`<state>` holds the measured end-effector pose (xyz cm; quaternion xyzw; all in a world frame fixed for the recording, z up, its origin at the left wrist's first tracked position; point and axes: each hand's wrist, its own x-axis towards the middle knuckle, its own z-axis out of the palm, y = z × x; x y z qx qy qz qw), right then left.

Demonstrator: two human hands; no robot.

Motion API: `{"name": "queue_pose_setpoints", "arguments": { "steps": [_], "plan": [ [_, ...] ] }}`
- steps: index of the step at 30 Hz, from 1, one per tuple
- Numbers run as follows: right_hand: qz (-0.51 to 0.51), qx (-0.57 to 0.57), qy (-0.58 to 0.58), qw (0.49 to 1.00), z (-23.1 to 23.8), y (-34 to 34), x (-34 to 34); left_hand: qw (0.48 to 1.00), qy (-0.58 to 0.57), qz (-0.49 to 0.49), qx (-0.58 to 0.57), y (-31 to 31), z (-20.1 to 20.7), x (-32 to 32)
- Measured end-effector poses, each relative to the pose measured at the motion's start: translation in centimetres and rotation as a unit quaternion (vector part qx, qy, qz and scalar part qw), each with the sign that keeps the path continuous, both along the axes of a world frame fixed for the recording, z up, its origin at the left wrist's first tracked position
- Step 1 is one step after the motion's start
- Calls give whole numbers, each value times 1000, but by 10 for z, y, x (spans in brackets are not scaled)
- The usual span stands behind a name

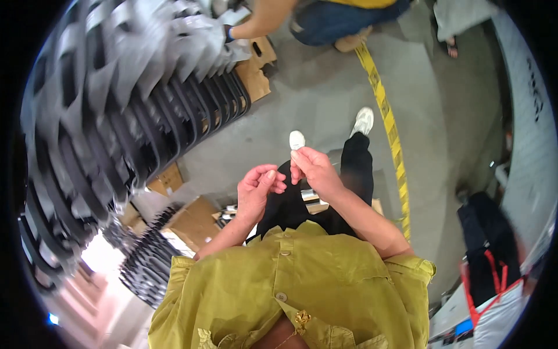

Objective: Applying white foam sheets to curved frame components in a factory assembly setting.

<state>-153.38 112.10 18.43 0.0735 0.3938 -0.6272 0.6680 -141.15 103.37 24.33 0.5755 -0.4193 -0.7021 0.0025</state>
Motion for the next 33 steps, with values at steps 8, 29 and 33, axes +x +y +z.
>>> {"name": "queue_pose_setpoints", "arguments": {
  "steps": [8,29,33],
  "plan": [
    [304,-53,170,936,99,-64,117,974,157,161,-28,-14,65,133],
    [785,-148,243,550,105,-355,689,620,112,758,-170,-96,41,696],
    [808,-188,252,499,82,-427,816,552,71,812,-173,-122,26,797]
  ]
}}
